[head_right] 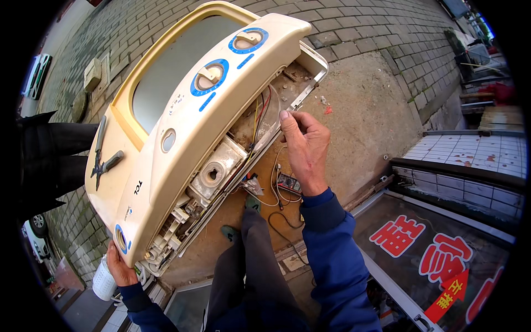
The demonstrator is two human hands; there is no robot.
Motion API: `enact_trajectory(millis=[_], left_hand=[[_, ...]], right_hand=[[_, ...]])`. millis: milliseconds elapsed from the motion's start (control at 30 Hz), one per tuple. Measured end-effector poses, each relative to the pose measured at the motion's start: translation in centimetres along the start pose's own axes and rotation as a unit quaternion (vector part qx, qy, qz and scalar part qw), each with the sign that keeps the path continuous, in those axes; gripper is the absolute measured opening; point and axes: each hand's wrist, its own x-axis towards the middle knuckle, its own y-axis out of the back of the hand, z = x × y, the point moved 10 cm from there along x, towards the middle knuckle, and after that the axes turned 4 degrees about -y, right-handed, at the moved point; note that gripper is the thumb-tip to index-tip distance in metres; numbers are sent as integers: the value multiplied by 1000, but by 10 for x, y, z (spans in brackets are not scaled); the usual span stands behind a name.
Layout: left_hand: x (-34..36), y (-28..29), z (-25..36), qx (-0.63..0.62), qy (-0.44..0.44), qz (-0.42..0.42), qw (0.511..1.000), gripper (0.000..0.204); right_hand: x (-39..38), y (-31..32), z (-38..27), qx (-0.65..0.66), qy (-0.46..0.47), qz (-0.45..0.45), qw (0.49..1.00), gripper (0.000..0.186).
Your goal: The person repairs a washing machine by connecting internal wires and testing the electrical system with a multimeter. They then reassemble the control panel, securing it with screws and pliers.
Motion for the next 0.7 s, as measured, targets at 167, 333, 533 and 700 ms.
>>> enact_trajectory(millis=[167, 333, 533, 700], left_hand=[[-8, 12, 17, 172, -57, 94, 979, 59], [-82, -186, 100, 665, -360, -108, 646, 101], [-66, -300, 73, 663, -370, -261, 596, 112], [-58, -312, 69, 662, -331, -316, 594, 109]], right_hand=[[28, -14, -18, -21, -11, -47, 999, 28], [36, -27, -6, -30, -12, -56, 998, 26], [35, -20, 3, 33, -37, -32, 998, 25], [41, -17, 13, 51, -13, -21, 998, 25]])
